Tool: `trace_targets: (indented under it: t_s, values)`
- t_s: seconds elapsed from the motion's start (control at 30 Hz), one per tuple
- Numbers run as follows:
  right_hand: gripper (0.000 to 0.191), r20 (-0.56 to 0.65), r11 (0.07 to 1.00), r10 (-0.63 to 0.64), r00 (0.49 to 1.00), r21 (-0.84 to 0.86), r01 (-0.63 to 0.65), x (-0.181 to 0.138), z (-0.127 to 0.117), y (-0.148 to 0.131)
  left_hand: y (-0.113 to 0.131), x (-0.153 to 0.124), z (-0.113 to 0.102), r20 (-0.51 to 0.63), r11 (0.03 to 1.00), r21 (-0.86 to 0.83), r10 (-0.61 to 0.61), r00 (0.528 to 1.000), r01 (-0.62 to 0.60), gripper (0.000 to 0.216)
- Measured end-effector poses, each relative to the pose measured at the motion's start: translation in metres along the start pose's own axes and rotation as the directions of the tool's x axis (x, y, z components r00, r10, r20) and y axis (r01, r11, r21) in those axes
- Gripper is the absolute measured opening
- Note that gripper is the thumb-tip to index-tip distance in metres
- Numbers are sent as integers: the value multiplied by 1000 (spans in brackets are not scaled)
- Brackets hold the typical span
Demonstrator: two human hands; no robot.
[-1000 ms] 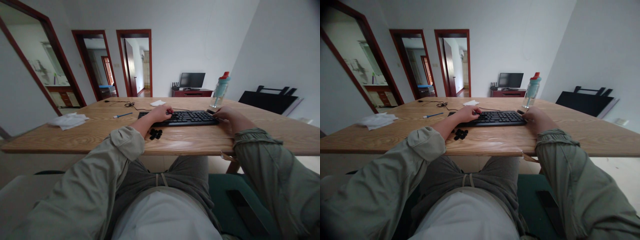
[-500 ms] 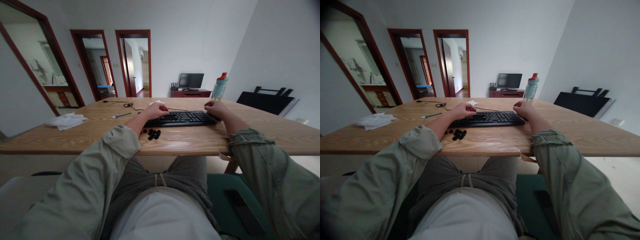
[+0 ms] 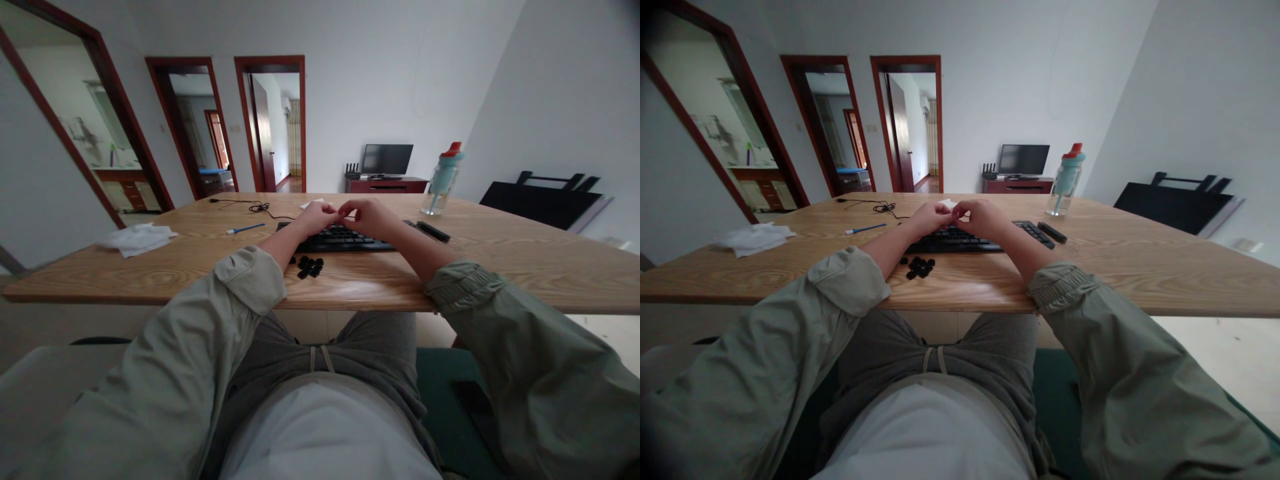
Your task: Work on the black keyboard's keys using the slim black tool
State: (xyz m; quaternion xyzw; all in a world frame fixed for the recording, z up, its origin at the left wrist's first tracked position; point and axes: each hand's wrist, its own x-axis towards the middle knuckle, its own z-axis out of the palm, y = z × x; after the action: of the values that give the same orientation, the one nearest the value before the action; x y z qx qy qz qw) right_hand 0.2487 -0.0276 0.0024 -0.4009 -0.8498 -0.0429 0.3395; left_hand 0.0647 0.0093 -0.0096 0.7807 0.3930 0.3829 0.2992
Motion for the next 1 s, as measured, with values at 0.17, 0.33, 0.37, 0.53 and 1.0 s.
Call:
trace_targets:
  t_s: [0.17,0.33,0.37,0.53,1.0]
  values:
    - [27,98,980,153,983,116,-164,-6,-2,12,5,-2,-3,91,999,-33,-24,996,27,31]
    - [31,370,914,314,874,132,-384,-12,-8,41,0,-4,-35,-34,998,58,-19,999,21,42]
    - [33,401,906,328,855,122,-405,-13,-9,47,-6,-4,-44,-60,994,106,-29,998,35,42]
    - [36,456,906,346,820,64,-418,-15,-10,56,-41,-6,-75,-96,910,410,-25,995,62,67]
    - [29,440,919,346,829,22,-395,-14,-9,51,-43,-7,-75,-109,890,440,-76,991,117,69]
